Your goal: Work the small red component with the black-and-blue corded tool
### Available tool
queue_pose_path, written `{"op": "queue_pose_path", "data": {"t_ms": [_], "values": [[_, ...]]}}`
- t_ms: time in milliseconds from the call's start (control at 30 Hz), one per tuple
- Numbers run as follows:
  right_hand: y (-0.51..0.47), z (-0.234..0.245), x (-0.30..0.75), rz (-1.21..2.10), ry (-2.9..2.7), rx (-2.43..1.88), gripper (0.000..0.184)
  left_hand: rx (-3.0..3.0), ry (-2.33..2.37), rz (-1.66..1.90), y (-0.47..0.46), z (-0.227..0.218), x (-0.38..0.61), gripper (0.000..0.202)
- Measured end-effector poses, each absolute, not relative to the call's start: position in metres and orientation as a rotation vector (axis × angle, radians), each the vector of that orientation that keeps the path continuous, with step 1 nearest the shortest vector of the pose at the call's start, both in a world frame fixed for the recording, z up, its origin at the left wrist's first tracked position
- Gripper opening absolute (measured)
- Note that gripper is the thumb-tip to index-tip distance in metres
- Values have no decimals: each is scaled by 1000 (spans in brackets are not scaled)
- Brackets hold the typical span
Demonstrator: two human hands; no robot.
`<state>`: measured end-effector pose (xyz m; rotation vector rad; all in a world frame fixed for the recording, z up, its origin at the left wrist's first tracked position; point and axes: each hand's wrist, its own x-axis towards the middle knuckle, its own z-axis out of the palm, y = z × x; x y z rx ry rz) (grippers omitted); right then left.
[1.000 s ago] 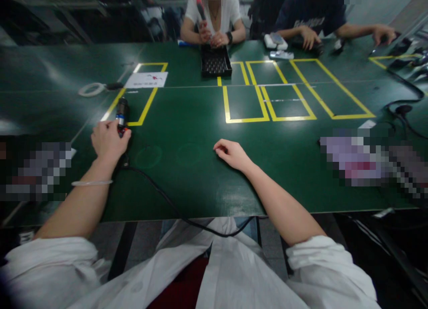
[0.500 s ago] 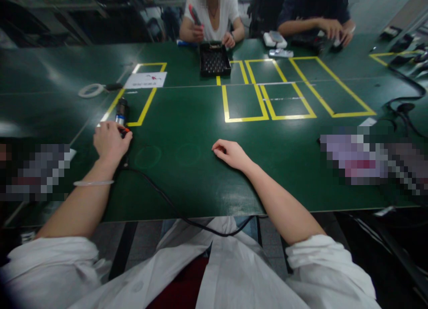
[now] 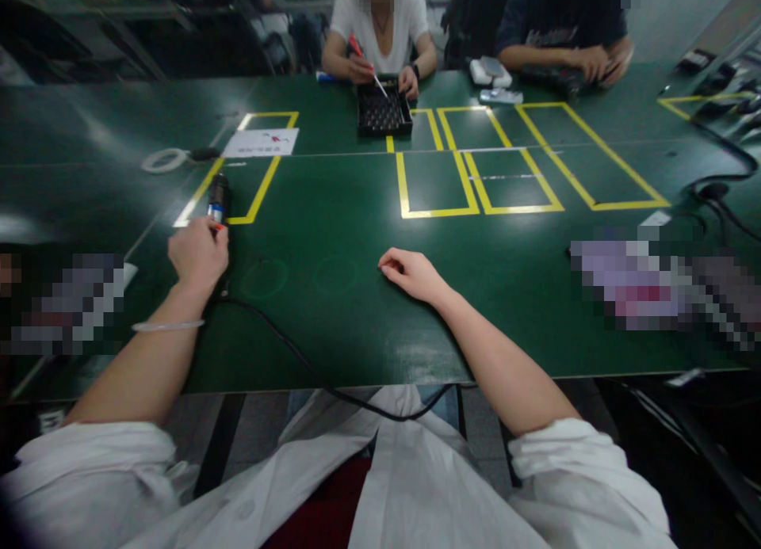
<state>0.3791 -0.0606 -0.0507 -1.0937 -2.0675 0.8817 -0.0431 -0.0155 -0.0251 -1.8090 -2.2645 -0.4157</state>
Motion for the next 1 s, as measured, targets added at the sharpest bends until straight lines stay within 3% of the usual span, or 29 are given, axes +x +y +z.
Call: {"op": "queue_pose_path", "data": {"t_ms": [167,333,467,567,700,867,1000], "values": [[-61,-51,379,883,-2052,-1093,16,-1862,-2186,-809,-14,-23,-38,40],[-61,-51,379,899,-2044,-1089,16,-2482,-2083,-1414,-24,-18,34,38],[-62,-50,378,1005,-1968,-1054,18,-3083,-2011,-1494,-41,-14,112,52],[-63,-49,377,1202,-1860,-952,30,-3461,-1938,-1419,-51,-14,153,61],[-65,-48,373,1380,-1758,-827,34,-3666,-1893,-1323,-55,-22,171,67],[-67,-48,372,1319,-1772,-819,28,-3542,-2075,-1743,-52,-32,163,57],[-66,-50,373,1177,-1829,-861,26,-3511,-2129,-1815,-50,-37,155,45]]}}
